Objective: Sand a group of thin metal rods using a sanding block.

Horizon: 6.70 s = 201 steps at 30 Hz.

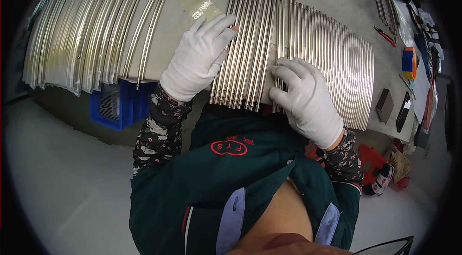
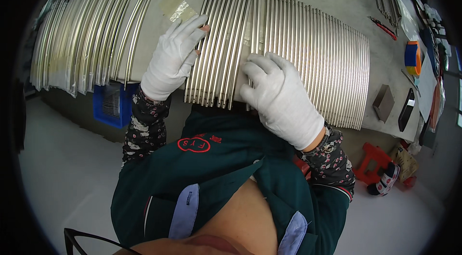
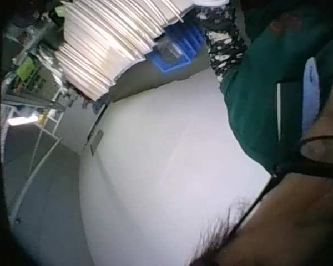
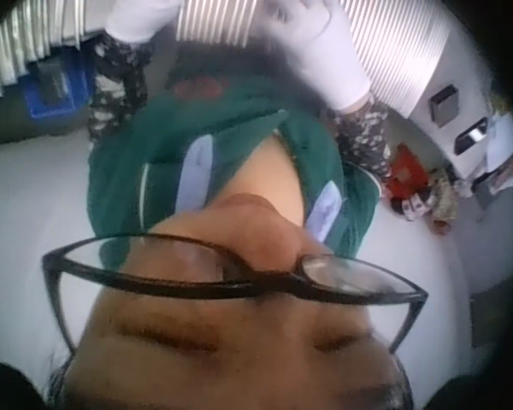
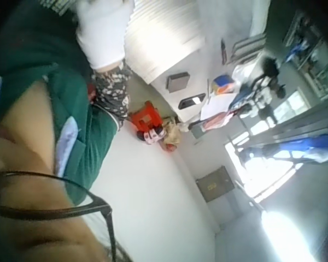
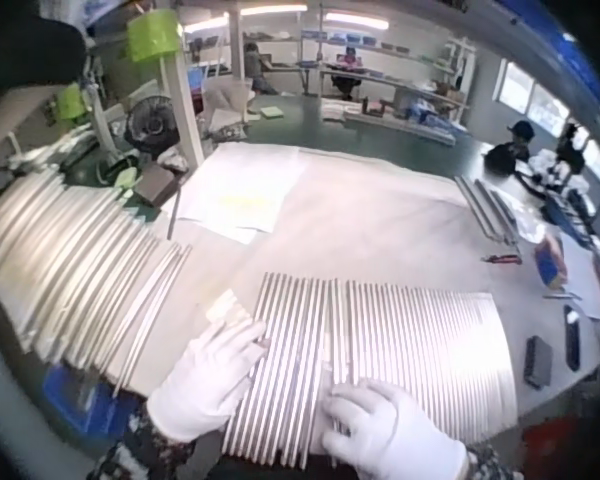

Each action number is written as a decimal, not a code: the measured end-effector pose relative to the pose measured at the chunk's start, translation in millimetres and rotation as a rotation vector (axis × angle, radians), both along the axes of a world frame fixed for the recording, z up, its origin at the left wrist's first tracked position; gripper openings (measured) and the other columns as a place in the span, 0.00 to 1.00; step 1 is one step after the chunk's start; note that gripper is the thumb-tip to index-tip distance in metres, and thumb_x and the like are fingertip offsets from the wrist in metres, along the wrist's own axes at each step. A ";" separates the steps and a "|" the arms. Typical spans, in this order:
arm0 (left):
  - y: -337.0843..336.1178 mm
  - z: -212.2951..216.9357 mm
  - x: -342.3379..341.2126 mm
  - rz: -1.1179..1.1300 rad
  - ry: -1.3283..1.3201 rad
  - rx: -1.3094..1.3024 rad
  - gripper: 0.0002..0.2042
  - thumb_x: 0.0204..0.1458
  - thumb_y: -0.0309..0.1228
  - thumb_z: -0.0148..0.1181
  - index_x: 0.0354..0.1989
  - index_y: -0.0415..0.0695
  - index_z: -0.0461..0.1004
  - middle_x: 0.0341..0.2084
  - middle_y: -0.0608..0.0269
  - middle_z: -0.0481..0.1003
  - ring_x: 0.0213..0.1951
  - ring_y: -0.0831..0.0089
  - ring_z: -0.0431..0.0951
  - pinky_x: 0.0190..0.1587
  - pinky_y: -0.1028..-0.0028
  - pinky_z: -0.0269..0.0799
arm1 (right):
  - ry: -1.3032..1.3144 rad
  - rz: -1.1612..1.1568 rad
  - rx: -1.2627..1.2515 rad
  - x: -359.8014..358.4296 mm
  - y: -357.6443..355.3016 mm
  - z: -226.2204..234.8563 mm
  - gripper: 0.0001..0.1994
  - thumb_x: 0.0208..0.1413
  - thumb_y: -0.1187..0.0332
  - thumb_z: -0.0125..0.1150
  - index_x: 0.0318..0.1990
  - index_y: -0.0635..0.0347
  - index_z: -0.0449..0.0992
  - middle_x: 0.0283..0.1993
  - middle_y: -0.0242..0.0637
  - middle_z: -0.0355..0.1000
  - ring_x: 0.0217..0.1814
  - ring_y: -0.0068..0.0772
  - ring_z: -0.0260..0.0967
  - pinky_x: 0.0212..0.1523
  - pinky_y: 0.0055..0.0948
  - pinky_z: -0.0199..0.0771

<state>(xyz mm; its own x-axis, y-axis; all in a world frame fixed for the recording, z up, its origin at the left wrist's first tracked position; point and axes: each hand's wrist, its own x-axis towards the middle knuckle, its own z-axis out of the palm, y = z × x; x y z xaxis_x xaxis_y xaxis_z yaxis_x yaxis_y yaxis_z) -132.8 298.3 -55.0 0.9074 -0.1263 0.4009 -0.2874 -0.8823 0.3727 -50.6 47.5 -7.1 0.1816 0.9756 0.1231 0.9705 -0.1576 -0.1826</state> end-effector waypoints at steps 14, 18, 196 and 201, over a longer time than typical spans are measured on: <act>-1.1 -1.6 1.8 0.008 0.009 0.057 0.24 0.43 0.20 0.54 0.54 0.34 0.71 0.59 0.46 0.68 0.61 0.51 0.68 0.64 0.53 0.59 | -0.006 0.092 0.074 0.3 19.2 -1.0 0.15 0.44 0.72 0.58 0.43 0.54 0.73 0.36 0.38 0.69 0.47 0.42 0.70 0.60 0.44 0.66; -5.2 -0.5 2.7 0.023 0.016 0.036 0.22 0.45 0.21 0.53 0.53 0.35 0.71 0.58 0.49 0.69 0.62 0.53 0.68 0.64 0.51 0.60 | -0.013 0.024 0.029 -1.5 22.0 -1.8 0.15 0.45 0.71 0.59 0.44 0.53 0.73 0.36 0.38 0.69 0.48 0.42 0.70 0.59 0.45 0.67; -42.1 21.4 87.9 -0.521 -0.068 0.279 0.30 0.57 0.47 0.53 0.67 0.48 0.62 0.69 0.52 0.58 0.71 0.53 0.56 0.69 0.46 0.48 | -0.001 -0.160 0.285 -24.5 -88.4 -18.3 0.30 0.38 0.68 0.74 0.54 0.52 0.73 0.60 0.60 0.64 0.51 0.56 0.71 0.50 0.45 0.74; -48.6 -4.0 93.1 -0.345 -0.040 0.595 0.28 0.61 0.51 0.48 0.69 0.57 0.61 0.71 0.56 0.56 0.72 0.57 0.53 0.71 0.47 0.45 | 0.030 -0.003 0.366 -57.8 -46.4 -39.7 0.20 0.57 0.61 0.64 0.51 0.64 0.74 0.55 0.42 0.71 0.57 0.42 0.71 0.56 0.36 0.74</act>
